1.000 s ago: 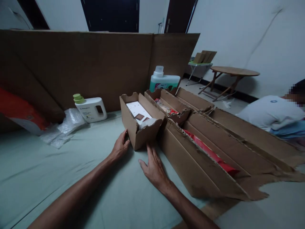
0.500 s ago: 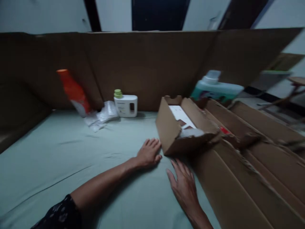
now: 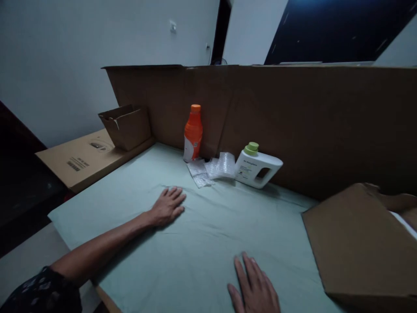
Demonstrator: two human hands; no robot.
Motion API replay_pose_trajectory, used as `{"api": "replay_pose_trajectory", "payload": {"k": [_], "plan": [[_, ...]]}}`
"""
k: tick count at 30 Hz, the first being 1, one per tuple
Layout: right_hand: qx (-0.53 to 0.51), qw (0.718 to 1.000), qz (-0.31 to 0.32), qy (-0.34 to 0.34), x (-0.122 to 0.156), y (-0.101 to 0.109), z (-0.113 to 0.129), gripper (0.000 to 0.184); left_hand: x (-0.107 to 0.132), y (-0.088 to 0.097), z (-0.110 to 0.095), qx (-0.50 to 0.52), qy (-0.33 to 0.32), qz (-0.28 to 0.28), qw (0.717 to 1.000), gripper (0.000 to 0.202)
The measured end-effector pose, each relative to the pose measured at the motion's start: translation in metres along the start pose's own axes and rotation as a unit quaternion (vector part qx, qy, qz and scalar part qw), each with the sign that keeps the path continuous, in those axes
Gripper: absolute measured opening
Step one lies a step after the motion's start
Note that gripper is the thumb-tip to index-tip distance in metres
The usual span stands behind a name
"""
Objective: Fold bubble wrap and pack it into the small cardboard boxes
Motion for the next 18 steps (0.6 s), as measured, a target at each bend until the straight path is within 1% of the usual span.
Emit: {"api": "replay_pose_trajectory", "payload": {"k": [2,4,6,8,11,13,15,16,18], "plan": [[-0.011,0.999,-0.001,0.048,-0.035,-0.001,0.043,0.054,0.006,0.019,0.041,0.012,0.05,-0.039,0.998,0.037],[-0.023,0.994,0.003,0.103,-0.071,-0.003,0.089,0.056,0.011,0.03,0.071,0.033,0.091,-0.073,0.993,0.034],[-0.041,0.986,0.026,0.16,-0.108,-0.008,0.135,0.059,0.013,0.034,0.09,0.055,0.12,-0.103,0.986,0.031],[-0.064,0.974,0.062,0.21,-0.147,-0.013,0.178,0.06,0.011,0.037,0.102,0.079,0.146,-0.131,0.977,0.029],[-0.105,0.957,0.104,0.25,-0.21,-0.018,0.232,0.052,0.005,0.042,0.123,0.116,0.192,-0.181,0.958,0.034],[-0.133,0.948,0.112,0.265,-0.249,-0.021,0.259,0.048,0.005,0.048,0.14,0.143,0.225,-0.216,0.939,0.038],[-0.15,0.942,0.115,0.278,-0.28,-0.025,0.278,0.047,0.007,0.053,0.155,0.167,0.251,-0.248,0.921,0.039],[-0.155,0.939,0.115,0.284,-0.292,-0.027,0.284,0.047,0.009,0.055,0.161,0.177,0.26,-0.262,0.912,0.038],[-0.165,0.935,0.116,0.291,-0.307,-0.032,0.289,0.05,0.013,0.057,0.167,0.192,0.272,-0.284,0.899,0.036]]}}
Point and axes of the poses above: each hand's wrist, its own x-axis away from the middle knuckle, its own y-axis out of the back of the hand, z = x × y, the point moved 7 cm from there along -x, towards the middle knuckle, and after that the axes turned 8 degrees about z, right-handed, at the moved point
